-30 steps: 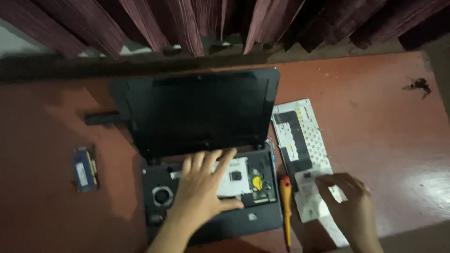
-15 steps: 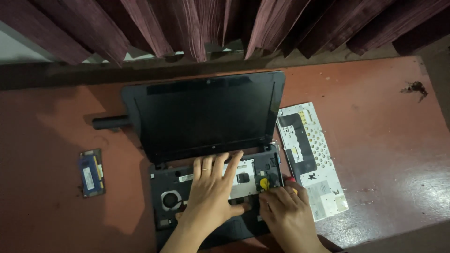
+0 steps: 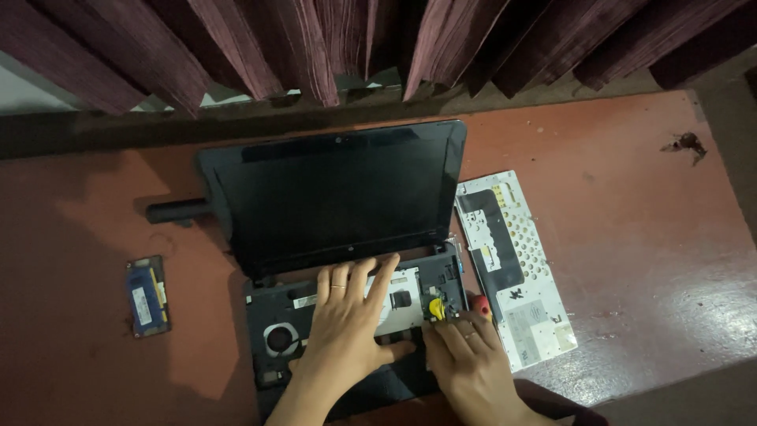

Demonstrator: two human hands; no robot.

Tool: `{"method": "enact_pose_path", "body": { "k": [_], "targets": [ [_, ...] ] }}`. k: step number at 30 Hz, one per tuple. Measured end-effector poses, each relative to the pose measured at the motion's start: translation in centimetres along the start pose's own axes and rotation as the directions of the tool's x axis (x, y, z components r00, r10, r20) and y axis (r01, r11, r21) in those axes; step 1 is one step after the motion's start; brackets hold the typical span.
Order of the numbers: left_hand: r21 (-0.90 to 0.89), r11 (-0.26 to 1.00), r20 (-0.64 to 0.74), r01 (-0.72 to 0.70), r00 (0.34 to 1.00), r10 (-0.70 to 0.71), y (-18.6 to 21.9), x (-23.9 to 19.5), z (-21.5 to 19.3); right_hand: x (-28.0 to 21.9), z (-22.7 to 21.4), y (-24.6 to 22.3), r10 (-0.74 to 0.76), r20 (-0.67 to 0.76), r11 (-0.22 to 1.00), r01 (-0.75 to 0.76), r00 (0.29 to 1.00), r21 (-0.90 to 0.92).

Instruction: Disassembling a laptop to access and repair internal components using a screwdriver.

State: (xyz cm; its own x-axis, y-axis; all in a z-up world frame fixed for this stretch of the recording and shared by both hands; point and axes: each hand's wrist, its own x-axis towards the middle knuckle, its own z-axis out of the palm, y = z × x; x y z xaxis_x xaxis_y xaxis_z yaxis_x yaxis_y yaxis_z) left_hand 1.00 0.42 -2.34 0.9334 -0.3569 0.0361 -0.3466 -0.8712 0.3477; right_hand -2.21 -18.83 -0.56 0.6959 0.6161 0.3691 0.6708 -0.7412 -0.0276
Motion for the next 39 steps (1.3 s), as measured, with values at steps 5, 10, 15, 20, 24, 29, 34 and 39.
{"method": "enact_pose_path", "body": {
  "k": [5,10,15,20,24,29,34,39],
  "targets": [
    [0.012,1.0,0.009,-0.011,1.0,0.011,-0.2,0.2,0.4,-1.1,0.8,0.6,0.088,-0.076,0.988,-0.077,0.993,0.136],
    [0.051,0.999,0.056,0.004,0.998,-0.006,-0.2,0.1,0.7,-1.3,1.0,0.7,0.147,-0.106,0.983,-0.133,0.983,0.126],
    [0.044,0.999,0.064,0.018,0.998,-0.021,-0.1,0.3,0.6,-0.1,-0.2,1.4,-0.068,0.048,0.989,0.061,0.997,0.133],
    [0.07,0.998,0.048,-0.007,0.999,0.003,-0.3,0.2,0.6,0.3,0.0,1.8,-0.082,-0.017,0.984,0.084,0.996,0.158],
    [0.098,0.995,0.058,-0.003,0.998,-0.003,-0.2,0.3,0.6,-0.9,0.9,1.1,0.102,-0.053,0.979,-0.091,0.993,0.184],
    [0.079,0.997,0.007,-0.01,1.0,0.009,-0.2,0.1,0.5,-0.5,-0.3,0.8,-0.031,0.021,0.998,0.03,0.999,0.05],
    [0.082,0.997,-0.018,0.003,1.0,-0.002,-0.2,0.1,0.6,-3.6,0.3,0.8,-0.027,0.162,0.995,0.042,0.986,-0.091],
    [0.029,1.0,0.043,0.006,0.999,-0.007,-0.3,-0.1,0.6,-3.6,-0.8,2.3,0.164,0.213,0.928,-0.224,0.963,0.297]
  ]
}}
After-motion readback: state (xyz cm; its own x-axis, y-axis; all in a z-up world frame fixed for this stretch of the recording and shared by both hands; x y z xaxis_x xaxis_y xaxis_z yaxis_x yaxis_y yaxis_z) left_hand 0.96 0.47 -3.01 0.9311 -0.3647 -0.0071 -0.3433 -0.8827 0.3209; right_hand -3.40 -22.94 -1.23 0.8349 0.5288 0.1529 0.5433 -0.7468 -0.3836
